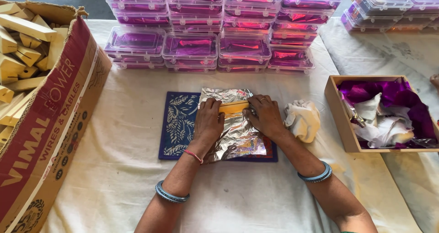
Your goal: The person wipes a small wooden block with a white cloth, then wraps it in a sheet of shiny purple foil. The wrapped item is placed into a clear plastic container. The person repeats the process with a second wooden block.
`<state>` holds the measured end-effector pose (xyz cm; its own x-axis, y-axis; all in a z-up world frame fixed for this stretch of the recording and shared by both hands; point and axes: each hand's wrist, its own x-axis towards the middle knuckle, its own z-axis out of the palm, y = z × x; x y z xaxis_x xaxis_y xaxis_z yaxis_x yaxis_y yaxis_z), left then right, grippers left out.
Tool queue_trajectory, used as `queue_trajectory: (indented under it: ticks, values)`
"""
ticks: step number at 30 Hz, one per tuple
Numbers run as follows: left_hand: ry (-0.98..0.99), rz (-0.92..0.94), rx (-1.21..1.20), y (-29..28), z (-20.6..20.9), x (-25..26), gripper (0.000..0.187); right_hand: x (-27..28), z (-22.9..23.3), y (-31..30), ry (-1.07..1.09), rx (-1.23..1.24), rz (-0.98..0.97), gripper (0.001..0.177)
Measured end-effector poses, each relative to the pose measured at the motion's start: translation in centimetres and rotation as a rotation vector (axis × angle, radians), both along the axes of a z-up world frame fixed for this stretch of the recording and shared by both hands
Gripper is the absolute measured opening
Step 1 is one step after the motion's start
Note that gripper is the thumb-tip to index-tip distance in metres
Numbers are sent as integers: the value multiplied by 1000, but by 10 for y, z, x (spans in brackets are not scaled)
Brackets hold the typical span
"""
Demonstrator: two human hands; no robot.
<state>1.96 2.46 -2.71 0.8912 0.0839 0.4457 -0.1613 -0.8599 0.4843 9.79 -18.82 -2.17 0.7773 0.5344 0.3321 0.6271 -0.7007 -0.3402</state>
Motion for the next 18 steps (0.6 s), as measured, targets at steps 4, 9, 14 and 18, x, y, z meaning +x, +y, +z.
queue_trajectory:
  ticks: [4,9,14,18]
  values:
    - [12,-3,4,0,0,-1,41,2,-4,-1,-10,15,12,48]
    - [27,-2,37,-1,2,-1,40,1,-2,-1,-17,20,17,48]
    - [6,-5,62,-1,0,-1,40,0,0,-1,-16,10,18,48]
    - [37,-8,88,-2,2,-2,39,-1,0,0,-19,10,26,48]
